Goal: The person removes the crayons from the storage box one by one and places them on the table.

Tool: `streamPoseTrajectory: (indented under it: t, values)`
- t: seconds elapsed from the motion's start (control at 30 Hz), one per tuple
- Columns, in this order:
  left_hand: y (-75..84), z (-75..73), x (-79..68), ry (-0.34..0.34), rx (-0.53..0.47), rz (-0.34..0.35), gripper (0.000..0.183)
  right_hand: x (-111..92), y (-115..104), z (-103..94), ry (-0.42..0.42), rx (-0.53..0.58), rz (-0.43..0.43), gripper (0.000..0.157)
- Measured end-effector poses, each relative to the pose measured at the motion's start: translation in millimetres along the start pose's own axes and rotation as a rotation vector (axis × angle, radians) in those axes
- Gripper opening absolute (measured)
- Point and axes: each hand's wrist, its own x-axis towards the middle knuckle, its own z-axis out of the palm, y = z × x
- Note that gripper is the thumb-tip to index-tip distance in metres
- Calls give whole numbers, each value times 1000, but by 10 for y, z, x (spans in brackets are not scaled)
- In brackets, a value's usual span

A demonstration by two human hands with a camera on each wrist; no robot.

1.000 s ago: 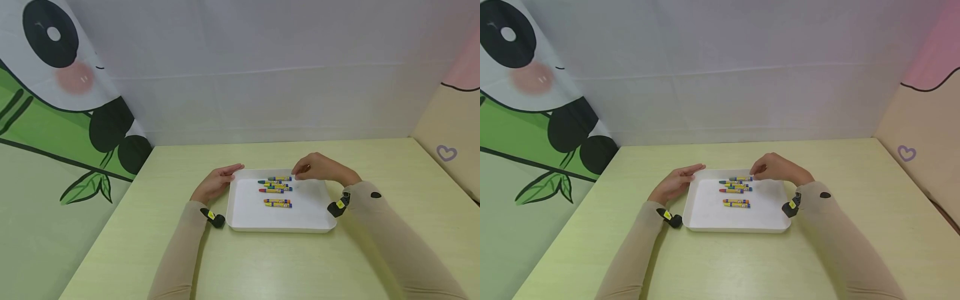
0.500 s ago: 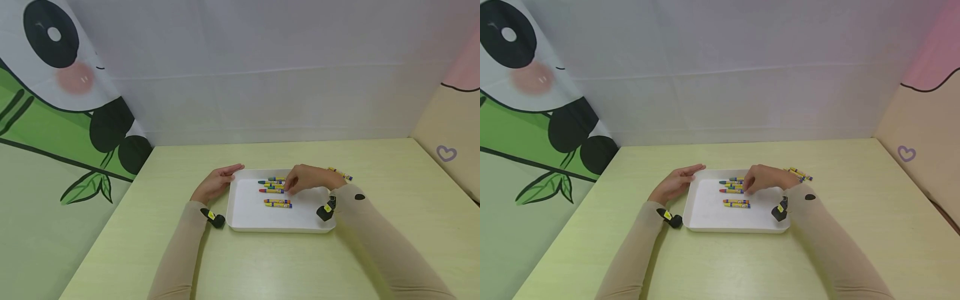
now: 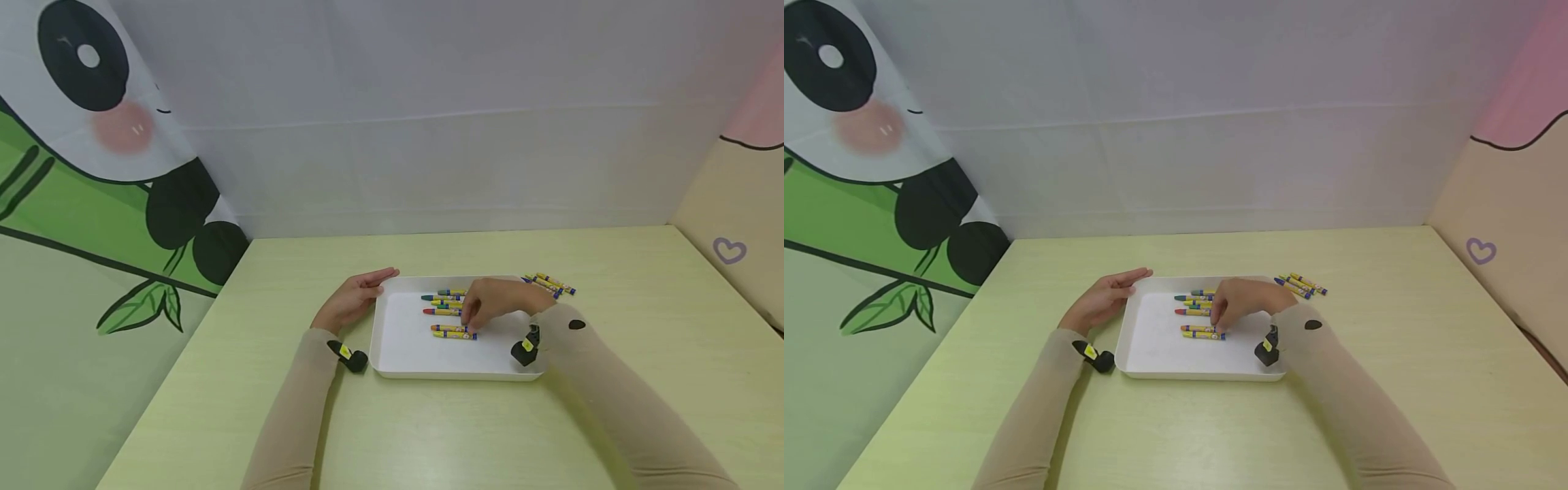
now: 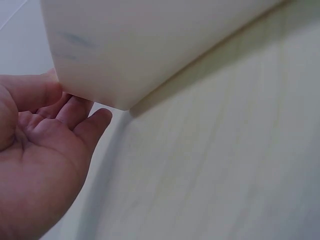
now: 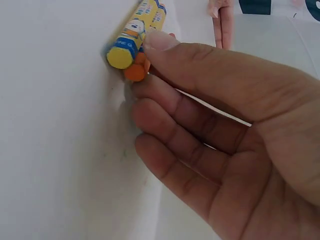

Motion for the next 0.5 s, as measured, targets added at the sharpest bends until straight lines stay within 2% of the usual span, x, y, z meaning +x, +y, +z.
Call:
streamPoseTrajectory:
  t: [0.5]
  values:
    - [-17,3,13,0,16,17,48,23,-3,44,-5,12,-12,4]
